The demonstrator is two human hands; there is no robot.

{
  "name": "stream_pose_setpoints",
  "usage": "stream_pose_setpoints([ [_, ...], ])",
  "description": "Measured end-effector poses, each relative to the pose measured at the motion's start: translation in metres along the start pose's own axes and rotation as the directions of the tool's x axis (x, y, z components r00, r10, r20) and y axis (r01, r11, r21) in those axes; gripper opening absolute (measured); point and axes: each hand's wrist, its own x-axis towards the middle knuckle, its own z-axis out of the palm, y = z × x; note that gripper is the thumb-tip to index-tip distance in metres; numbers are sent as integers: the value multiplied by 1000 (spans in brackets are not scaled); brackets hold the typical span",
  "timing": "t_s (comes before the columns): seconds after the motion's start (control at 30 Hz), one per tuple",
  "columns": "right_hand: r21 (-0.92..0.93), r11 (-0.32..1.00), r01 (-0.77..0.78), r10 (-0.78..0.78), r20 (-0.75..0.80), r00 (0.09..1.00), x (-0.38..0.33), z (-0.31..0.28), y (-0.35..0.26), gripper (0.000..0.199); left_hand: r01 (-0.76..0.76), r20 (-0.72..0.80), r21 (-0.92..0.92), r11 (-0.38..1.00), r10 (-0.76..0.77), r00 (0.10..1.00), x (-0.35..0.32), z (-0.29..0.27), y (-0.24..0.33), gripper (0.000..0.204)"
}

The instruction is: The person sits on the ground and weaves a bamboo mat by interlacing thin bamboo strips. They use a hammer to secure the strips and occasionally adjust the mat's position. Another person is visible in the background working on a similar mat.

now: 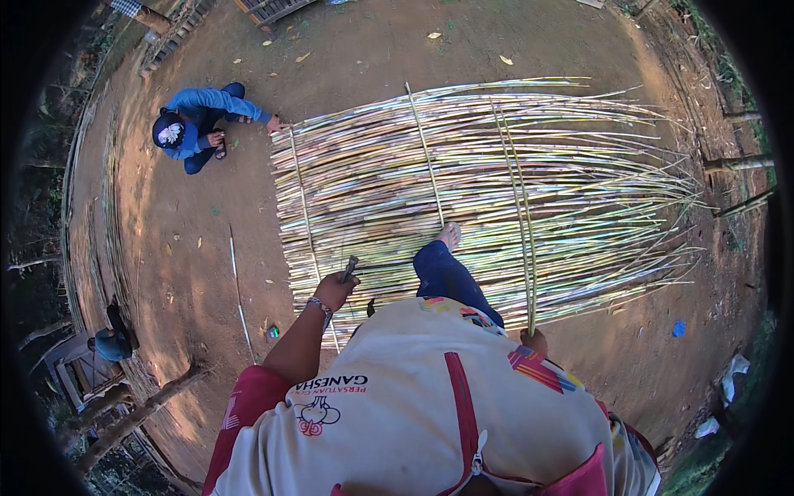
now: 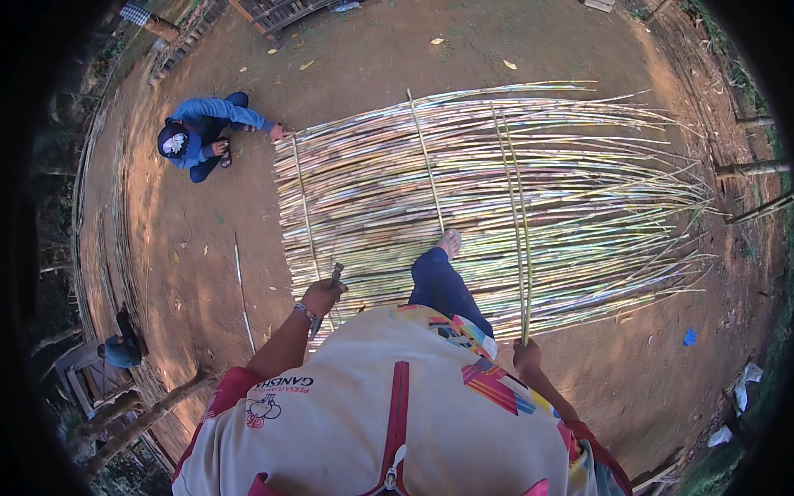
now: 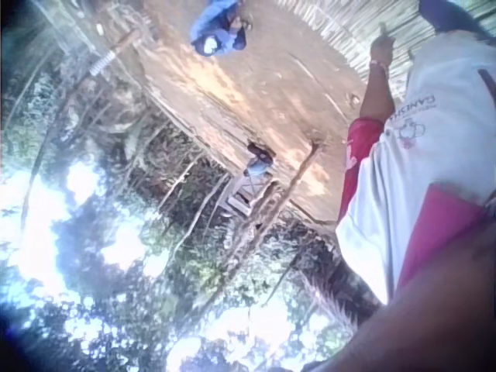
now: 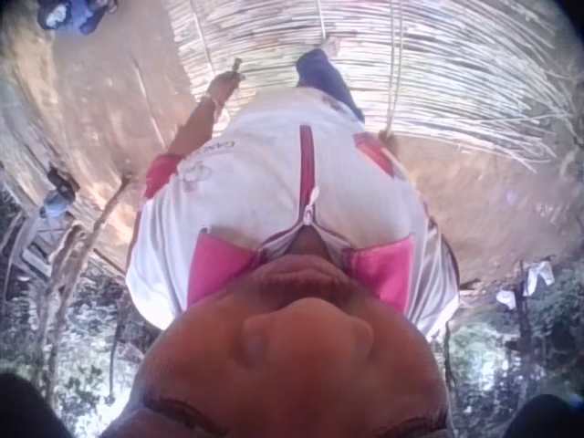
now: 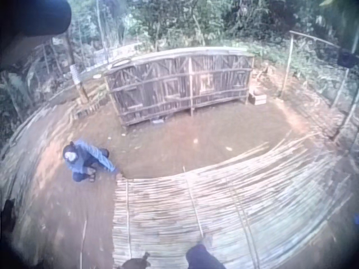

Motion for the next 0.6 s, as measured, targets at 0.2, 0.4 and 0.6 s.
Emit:
stream_pose_setpoints([
  [0.2, -127, 952, 278, -293, -124, 948, 118, -127, -144, 33, 111, -239, -134, 985, -141, 961, 70, -42, 25, 32],
  [0.4, 104, 934, 342, -302, -280, 911, 204, -205, -286, 29, 354, -263, 29, 935, -334, 905, 115, -73, 0, 38],
  [0.6, 135, 908, 397, -336, -332, 882, 259, -248, -395, 22, 258, 71, 488, 834, -333, 940, 211, -97, 10, 40],
])
